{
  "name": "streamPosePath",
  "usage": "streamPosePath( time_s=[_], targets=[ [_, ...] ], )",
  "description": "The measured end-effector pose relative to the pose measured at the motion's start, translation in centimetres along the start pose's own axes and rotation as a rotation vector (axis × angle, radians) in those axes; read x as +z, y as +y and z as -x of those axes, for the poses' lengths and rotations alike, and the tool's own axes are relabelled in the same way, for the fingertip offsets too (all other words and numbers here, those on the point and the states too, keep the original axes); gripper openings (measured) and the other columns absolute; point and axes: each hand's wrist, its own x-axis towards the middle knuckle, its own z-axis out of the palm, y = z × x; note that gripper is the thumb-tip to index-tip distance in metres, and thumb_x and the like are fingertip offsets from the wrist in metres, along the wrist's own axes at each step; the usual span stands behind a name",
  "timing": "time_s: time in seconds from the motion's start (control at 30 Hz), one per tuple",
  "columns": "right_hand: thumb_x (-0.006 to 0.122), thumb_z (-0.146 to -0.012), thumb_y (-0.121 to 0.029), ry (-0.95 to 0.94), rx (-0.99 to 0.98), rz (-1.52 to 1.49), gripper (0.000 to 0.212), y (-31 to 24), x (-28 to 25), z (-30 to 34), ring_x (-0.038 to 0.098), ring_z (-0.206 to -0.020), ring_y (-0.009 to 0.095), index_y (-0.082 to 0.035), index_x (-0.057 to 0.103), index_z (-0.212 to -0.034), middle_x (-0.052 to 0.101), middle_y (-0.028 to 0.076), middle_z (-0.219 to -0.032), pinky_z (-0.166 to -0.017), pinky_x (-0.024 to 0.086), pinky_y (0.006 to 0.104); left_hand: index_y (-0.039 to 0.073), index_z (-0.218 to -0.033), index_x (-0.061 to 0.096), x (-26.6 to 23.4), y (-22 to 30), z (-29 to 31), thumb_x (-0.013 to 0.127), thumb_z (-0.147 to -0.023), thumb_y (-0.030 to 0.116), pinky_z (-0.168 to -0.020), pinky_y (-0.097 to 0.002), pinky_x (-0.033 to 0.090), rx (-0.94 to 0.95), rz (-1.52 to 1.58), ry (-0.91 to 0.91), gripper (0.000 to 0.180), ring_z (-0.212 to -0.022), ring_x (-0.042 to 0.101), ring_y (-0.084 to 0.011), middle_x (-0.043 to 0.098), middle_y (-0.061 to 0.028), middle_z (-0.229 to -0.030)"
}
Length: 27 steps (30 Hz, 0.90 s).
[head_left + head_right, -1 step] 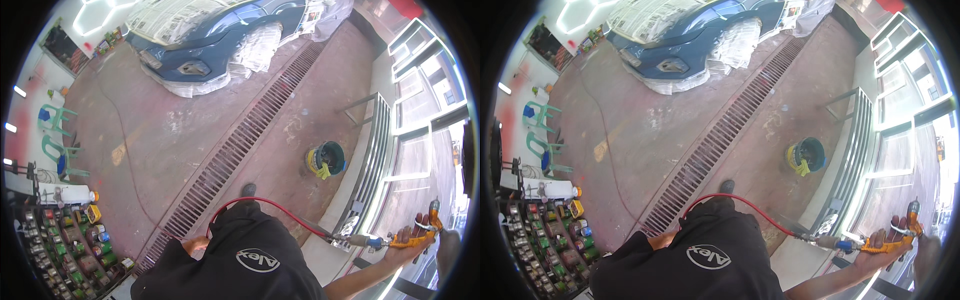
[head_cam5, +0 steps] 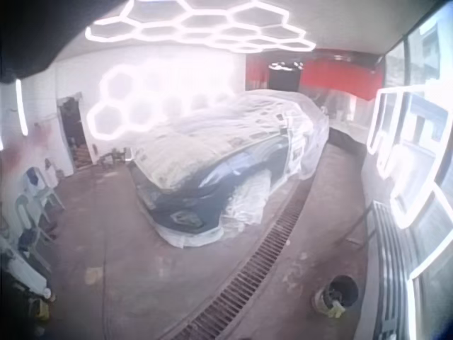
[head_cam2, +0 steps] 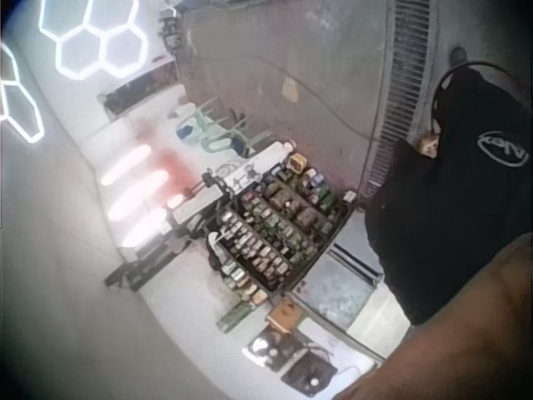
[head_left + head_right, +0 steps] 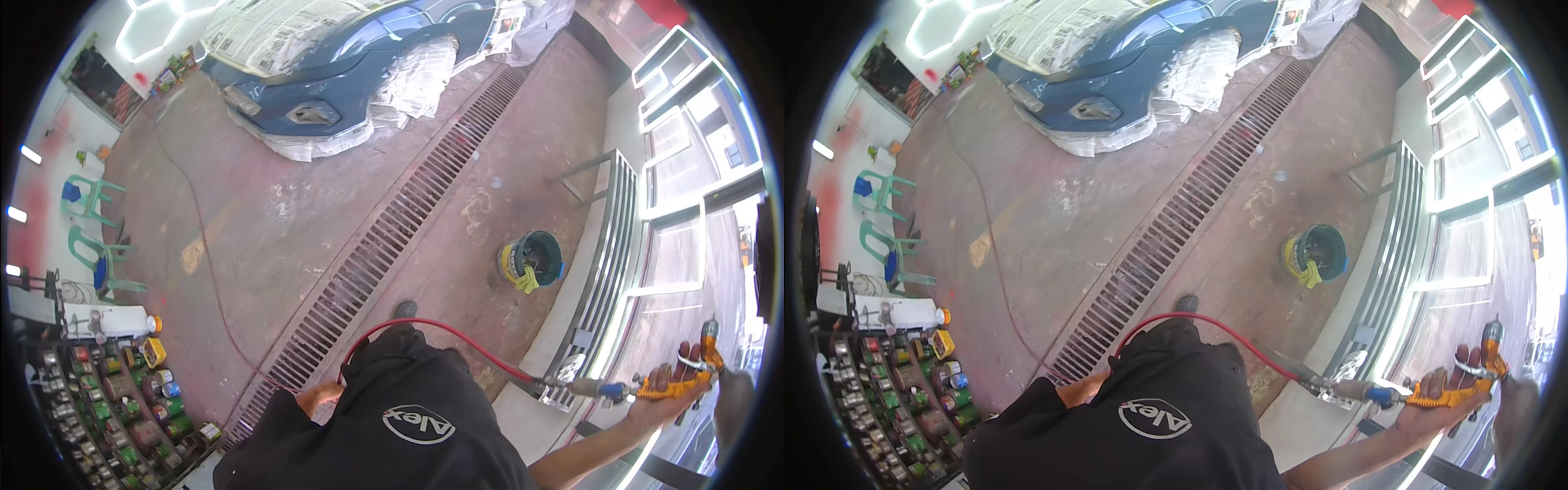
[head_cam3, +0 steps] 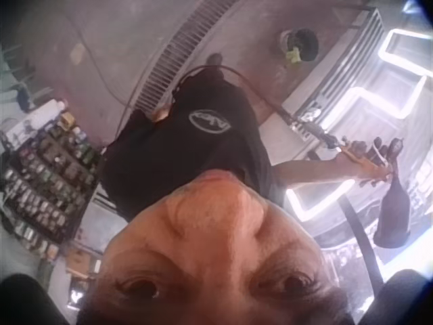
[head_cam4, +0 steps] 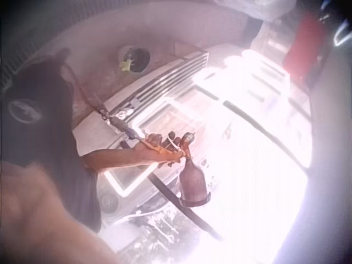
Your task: The person uses a spray gun to apply paint to a car bumper that is masked with newspaper and plastic. They walk around the bumper, spraying multiple passes, then refill the spray gun cup from a paint can and continue spraying.
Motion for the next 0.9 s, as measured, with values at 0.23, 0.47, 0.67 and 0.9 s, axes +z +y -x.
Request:
streamPosePath(
  time_s=[0.23, 0.47, 0.67, 0.9],
  targets=[
    [0.048, -0.113, -0.073, 0.043, 0.003, 0.013, 0.084, 9.8, 6.8, -12.4, 0.053, -0.06, 0.004, -0.001, 0.056, -0.157, 0.074, 0.012, -0.136, -0.047, 0.041, 0.0206, -0.004, -0.11, 0.085, -4.7, 14.5, -5.6, 0.08, -0.095, 0.037, -0.073, -0.0463, 0.053, 0.094, 0.214, 0.259, 0.044, -0.091, 0.076, -0.0215, 0.079, -0.0061, -0.088],
    [0.041, -0.112, -0.08, -0.208, 0.048, 0.01, 0.089, 21.5, 16.6, -27.2, 0.05, -0.055, 0.005, -0.004, 0.053, -0.156, 0.069, 0.015, -0.133, -0.043, 0.035, 0.02, -0.005, -0.112, 0.084, -5.1, 27.8, -10.5, 0.079, -0.098, 0.045, -0.072, -0.0445, 0.053, -0.109, 0.321, 0.376, 0.053, -0.089, 0.075, -0.0222, 0.08, -0.0102, -0.092],
    [0.043, -0.114, -0.075, -0.348, 0.164, 0.168, 0.084, 29.1, 26.2, -40.9, 0.05, -0.07, 0.008, -0.008, 0.048, -0.164, 0.068, 0.01, -0.137, -0.062, 0.044, 0.0236, -0.004, -0.113, 0.084, -3.1, 41.1, -9.9, 0.076, -0.1, 0.047, -0.072, -0.0441, 0.054, -0.236, 0.454, 0.434, 0.054, -0.089, 0.076, -0.0229, 0.081, -0.0112, -0.094],
    [0.041, -0.116, -0.071, -0.375, 0.203, 0.125, 0.071, 36.6, 34.8, -56.3, 0.046, -0.066, 0.004, -0.011, 0.058, -0.149, 0.068, 0.004, -0.125, -0.057, 0.04, 0.0225, -0.003, -0.114, 0.084, -2.8, 55.5, -11.7, 0.072, -0.103, 0.05, -0.073, -0.0437, 0.056, -0.314, 0.537, 0.473, 0.055, -0.088, 0.077, -0.0237, 0.082, -0.0123, -0.096]
  ],
)
